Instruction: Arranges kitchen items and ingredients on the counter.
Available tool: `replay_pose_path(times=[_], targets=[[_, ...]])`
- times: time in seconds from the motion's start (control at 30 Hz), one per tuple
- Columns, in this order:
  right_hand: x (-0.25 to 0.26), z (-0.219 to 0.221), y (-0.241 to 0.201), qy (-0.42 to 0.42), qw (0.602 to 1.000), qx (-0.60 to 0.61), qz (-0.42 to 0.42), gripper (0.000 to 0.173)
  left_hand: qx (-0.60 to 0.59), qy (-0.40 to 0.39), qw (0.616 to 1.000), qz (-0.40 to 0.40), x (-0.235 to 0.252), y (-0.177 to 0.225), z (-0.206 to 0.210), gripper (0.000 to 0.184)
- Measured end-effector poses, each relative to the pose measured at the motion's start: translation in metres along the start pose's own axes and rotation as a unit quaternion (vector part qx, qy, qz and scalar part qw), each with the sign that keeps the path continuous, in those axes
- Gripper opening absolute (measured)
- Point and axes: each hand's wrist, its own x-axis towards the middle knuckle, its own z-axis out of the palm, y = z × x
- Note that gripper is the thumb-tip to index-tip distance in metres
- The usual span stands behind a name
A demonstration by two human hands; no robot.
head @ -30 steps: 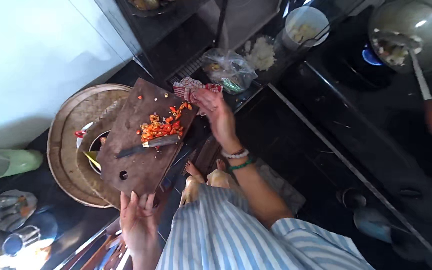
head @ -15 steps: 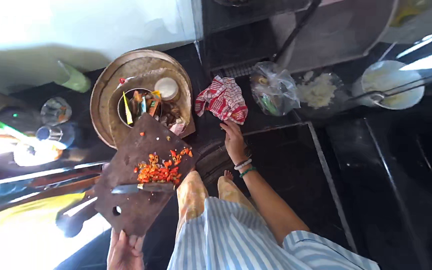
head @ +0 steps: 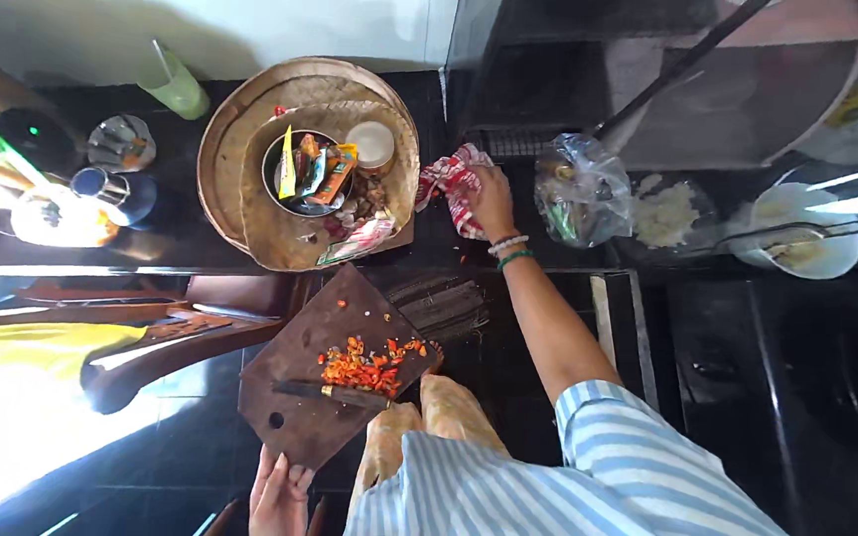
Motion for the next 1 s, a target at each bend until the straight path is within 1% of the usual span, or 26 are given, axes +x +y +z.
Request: replay_pose_path(times=[0.03, 0.07, 0.1, 0.2, 0.3, 0.33, 0.37, 0.4, 0.43, 0.5, 0.53, 0.6, 0.63, 0.7, 0.77, 0.83, 0.93, 1.0], targets=[[0.005, -0.008, -0.004, 0.003, 1.000, 0.023, -0.005, 0.043, 0.005, 0.002, 1.000, -0.001, 0.000, 0.003, -0.002, 0.040], [0.007, -0.020, -0.010, 0.012, 0.999, 0.043, 0.000, 0.038, 0.010, 0.003, 1.000, -0.004, -0.001, 0.006, -0.005, 0.041], [0.006, -0.035, -0.016, 0.034, 0.998, 0.055, 0.004, 0.037, 0.017, 0.004, 1.000, -0.009, -0.001, 0.009, -0.008, 0.041], [-0.004, -0.090, -0.034, 0.126, 0.990, 0.054, -0.015, 0.042, 0.046, 0.015, 0.998, -0.032, -0.002, 0.011, -0.017, 0.041], [-0.017, -0.124, -0.027, 0.243, 0.968, -0.014, -0.061, 0.038, 0.065, 0.023, 0.995, -0.068, 0.002, 0.002, -0.029, 0.044], [-0.021, -0.127, -0.020, 0.269, 0.959, -0.059, -0.062, 0.036, 0.072, 0.027, 0.994, -0.081, 0.004, -0.003, -0.033, 0.045], [-0.024, -0.128, -0.011, 0.275, 0.953, -0.117, -0.048, 0.037, 0.081, 0.030, 0.992, -0.093, 0.008, -0.009, -0.037, 0.047], [-0.025, -0.126, 0.001, 0.263, 0.949, -0.169, -0.026, 0.040, 0.088, 0.030, 0.990, -0.106, 0.012, -0.016, -0.041, 0.049], [-0.028, -0.123, 0.012, 0.233, 0.953, -0.193, 0.000, 0.045, 0.099, 0.026, 0.987, -0.120, 0.016, -0.023, -0.045, 0.050], [-0.047, -0.114, 0.022, 0.178, 0.966, -0.186, 0.032, 0.064, 0.126, 0.023, 0.980, -0.150, 0.027, -0.040, -0.052, 0.052], [-0.064, -0.105, 0.018, 0.160, 0.970, -0.182, 0.018, 0.068, 0.142, 0.022, 0.976, -0.166, 0.034, -0.050, -0.055, 0.052], [-0.112, -0.077, 0.004, 0.084, 0.981, -0.165, -0.053, 0.058, 0.167, 0.022, 0.966, -0.198, 0.048, -0.068, -0.059, 0.051], [-0.127, -0.057, 0.001, 0.042, 0.985, -0.144, -0.082, 0.055, 0.174, 0.018, 0.962, -0.210, 0.058, -0.078, -0.061, 0.051], [-0.133, -0.019, -0.001, -0.034, 0.990, -0.093, -0.103, 0.061, 0.186, 0.002, 0.955, -0.230, 0.079, -0.097, -0.061, 0.051], [-0.106, 0.013, 0.004, -0.060, 0.989, -0.076, -0.115, 0.069, 0.198, -0.017, 0.950, -0.242, 0.104, -0.115, -0.053, 0.051], [-0.056, 0.040, 0.009, -0.064, 0.984, -0.086, -0.142, 0.071, 0.216, -0.037, 0.943, -0.250, 0.129, -0.132, -0.044, 0.053], [-0.010, 0.058, 0.009, -0.099, 0.968, -0.051, -0.225, 0.057, 0.224, -0.069, 0.939, -0.252, 0.163, -0.155, -0.033, 0.055], [-0.005, 0.062, 0.011, -0.096, 0.958, -0.012, -0.270, 0.049, 0.219, -0.087, 0.940, -0.245, 0.183, -0.166, -0.026, 0.054]])
